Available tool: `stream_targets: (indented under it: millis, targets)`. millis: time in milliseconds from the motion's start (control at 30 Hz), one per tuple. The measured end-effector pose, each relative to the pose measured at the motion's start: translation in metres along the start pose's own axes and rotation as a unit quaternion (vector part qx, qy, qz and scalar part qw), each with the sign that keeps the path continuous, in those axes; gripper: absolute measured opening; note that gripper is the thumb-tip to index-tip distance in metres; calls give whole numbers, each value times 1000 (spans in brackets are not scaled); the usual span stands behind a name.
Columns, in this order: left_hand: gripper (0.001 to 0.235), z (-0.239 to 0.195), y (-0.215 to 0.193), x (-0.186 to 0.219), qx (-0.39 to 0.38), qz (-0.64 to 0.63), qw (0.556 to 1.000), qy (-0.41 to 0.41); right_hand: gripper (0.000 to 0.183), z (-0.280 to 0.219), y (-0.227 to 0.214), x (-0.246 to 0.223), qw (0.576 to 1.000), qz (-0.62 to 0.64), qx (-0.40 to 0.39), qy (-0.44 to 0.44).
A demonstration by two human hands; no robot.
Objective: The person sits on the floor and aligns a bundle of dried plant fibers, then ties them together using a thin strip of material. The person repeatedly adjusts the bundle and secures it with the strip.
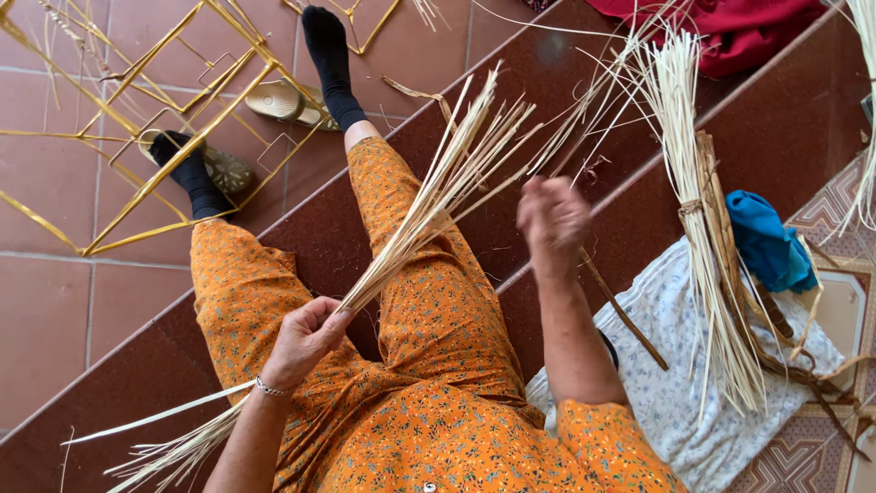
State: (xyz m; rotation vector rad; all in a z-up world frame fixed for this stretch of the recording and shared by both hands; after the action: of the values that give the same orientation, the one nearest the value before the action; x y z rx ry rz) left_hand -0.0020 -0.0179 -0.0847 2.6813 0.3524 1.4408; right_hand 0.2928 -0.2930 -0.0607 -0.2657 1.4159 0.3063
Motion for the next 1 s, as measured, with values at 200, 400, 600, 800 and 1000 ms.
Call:
stream_targets:
  millis: [200,400,600,800,1000]
  targets:
    - [26,-2,-3,7,-7,-13,998,-55,37,-54,76,30,902,201,-274,265]
    - [25,-2,6,9,37,-65,997,-35,13,-58,108,36,907,285,-201,234]
    - [26,1,7,9,40,-19,999,7,9,-59,103,25,898,299,-195,257]
    - [24,4,6,15,39,-67,996,-53,7,-61,107,23,888,323,-176,276]
    - [27,6,1,14,20,-101,995,-20,17,-66,105,42,881,345,-195,258]
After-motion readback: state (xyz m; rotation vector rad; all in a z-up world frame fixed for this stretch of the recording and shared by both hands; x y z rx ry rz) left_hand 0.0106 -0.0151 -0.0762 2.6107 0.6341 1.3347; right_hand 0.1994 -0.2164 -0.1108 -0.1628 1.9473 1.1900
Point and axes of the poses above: each hand's wrist, its own z-axis towards the middle knuckle, its own y-axis out of the palm, x = y × z, the point moved 1 cm from there along z, towards the middle knuckle, and after that the axes turned 10 degrees about -x, right-handed, at the moved point
